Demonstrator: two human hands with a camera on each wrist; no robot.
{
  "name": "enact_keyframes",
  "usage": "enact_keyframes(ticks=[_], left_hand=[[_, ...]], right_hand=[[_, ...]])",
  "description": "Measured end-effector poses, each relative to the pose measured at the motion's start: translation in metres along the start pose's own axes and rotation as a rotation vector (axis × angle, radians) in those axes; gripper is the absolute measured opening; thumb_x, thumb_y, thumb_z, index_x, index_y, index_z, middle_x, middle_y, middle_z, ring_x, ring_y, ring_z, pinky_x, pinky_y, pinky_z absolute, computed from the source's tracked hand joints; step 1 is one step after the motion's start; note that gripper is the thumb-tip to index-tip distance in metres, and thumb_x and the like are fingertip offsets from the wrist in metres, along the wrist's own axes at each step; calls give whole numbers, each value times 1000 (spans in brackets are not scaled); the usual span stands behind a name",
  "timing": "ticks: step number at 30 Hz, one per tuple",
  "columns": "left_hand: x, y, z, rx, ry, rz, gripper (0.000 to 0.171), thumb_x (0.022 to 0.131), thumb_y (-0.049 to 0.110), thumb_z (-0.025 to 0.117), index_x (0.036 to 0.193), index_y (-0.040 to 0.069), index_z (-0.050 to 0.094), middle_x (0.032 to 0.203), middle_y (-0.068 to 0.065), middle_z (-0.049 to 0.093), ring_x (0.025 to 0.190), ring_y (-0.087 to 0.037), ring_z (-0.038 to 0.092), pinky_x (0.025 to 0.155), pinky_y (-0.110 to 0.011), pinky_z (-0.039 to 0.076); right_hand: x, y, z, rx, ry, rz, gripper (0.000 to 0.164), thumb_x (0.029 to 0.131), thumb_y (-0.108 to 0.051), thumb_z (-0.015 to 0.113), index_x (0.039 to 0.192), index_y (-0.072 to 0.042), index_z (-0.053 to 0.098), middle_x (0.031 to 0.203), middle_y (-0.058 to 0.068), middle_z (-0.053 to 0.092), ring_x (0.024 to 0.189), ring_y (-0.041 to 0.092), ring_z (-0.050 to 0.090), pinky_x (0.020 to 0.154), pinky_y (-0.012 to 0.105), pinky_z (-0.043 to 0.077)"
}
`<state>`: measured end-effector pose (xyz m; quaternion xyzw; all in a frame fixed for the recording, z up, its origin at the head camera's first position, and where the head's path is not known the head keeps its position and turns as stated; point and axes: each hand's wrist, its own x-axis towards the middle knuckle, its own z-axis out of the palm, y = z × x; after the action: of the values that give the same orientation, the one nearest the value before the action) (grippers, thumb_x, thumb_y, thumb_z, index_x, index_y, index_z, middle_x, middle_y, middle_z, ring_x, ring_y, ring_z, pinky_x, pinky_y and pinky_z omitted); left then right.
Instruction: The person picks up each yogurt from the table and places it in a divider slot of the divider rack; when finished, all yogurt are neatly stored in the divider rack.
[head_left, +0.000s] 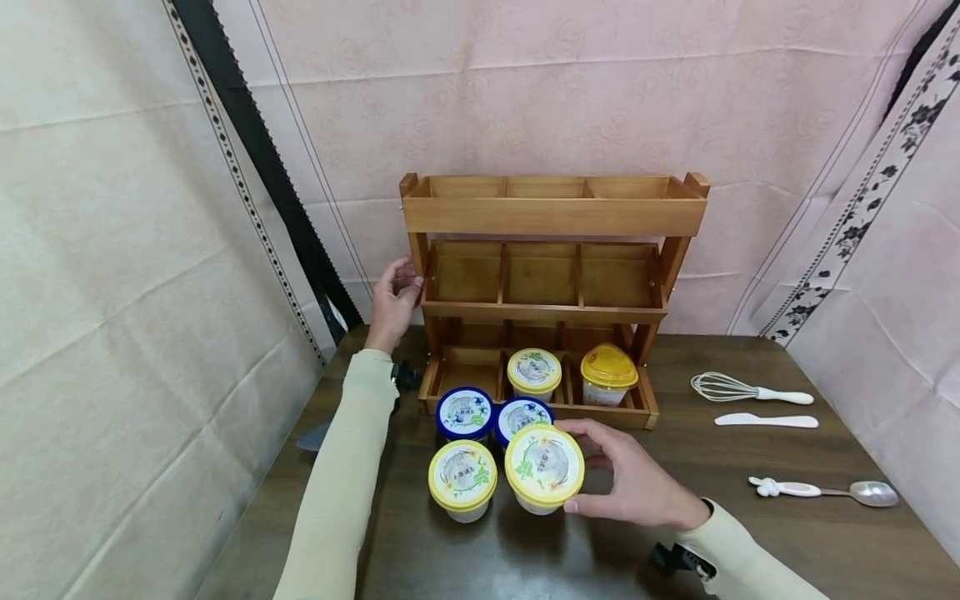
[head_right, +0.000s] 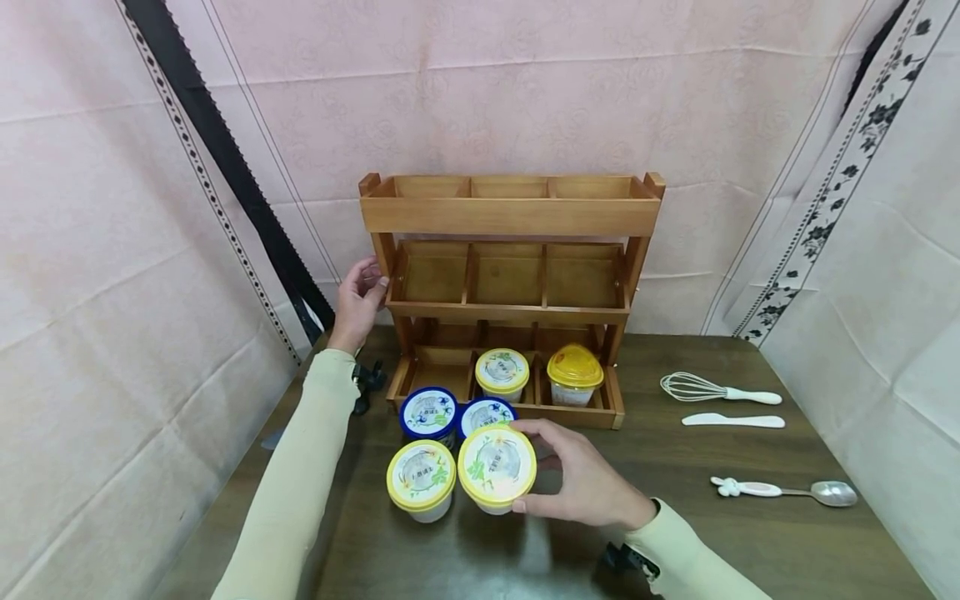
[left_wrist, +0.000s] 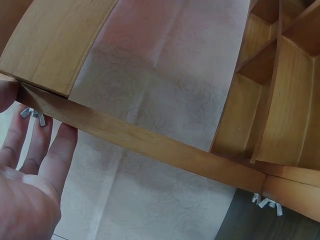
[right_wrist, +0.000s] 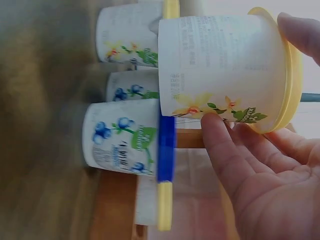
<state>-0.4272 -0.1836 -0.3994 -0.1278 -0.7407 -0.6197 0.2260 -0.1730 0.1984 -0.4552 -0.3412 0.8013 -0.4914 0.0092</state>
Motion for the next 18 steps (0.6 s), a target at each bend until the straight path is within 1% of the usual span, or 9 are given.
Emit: enact_keyframes(ticks=[4, 8, 14, 18], left_hand=[[0, -1, 0, 2, 0, -1, 40, 107, 17, 64, 146, 19, 59, 132, -12, 62, 126, -28, 61, 111, -48, 52], [1, -2, -1, 2, -2, 1, 40, 107, 17, 64, 147, 20, 59, 132, -12, 62, 126, -27, 61, 109, -48, 53], [0, -3, -1, -2, -3, 1, 40, 107, 17, 63, 146, 20, 59, 131, -11, 62, 125, -27, 62, 108, -49, 54], [0, -2, -1, -1, -5, -7, 40, 107, 18, 64, 146, 21, 59, 132, -11, 63, 125, -27, 62, 106, -48, 55]], right_hand=[[5, -7, -6, -8, 22, -10, 86, 80, -24, 94, 153, -19, 49, 148, 2, 59, 116, 16, 68, 91, 33, 63], [11, -10, -10, -17, 39, -26, 87, 80, -24, 95, 154, -17, 48, 145, 2, 59, 116, 16, 69, 93, 32, 63], [24, -10, -11, 0, 59, -57, 87, 80, -20, 94, 153, -16, 48, 142, 2, 61, 117, 17, 70, 93, 34, 63], [34, -9, -10, -12, 72, -59, 86, 81, -21, 94, 153, -18, 48, 141, 2, 62, 116, 17, 70, 93, 34, 63]])
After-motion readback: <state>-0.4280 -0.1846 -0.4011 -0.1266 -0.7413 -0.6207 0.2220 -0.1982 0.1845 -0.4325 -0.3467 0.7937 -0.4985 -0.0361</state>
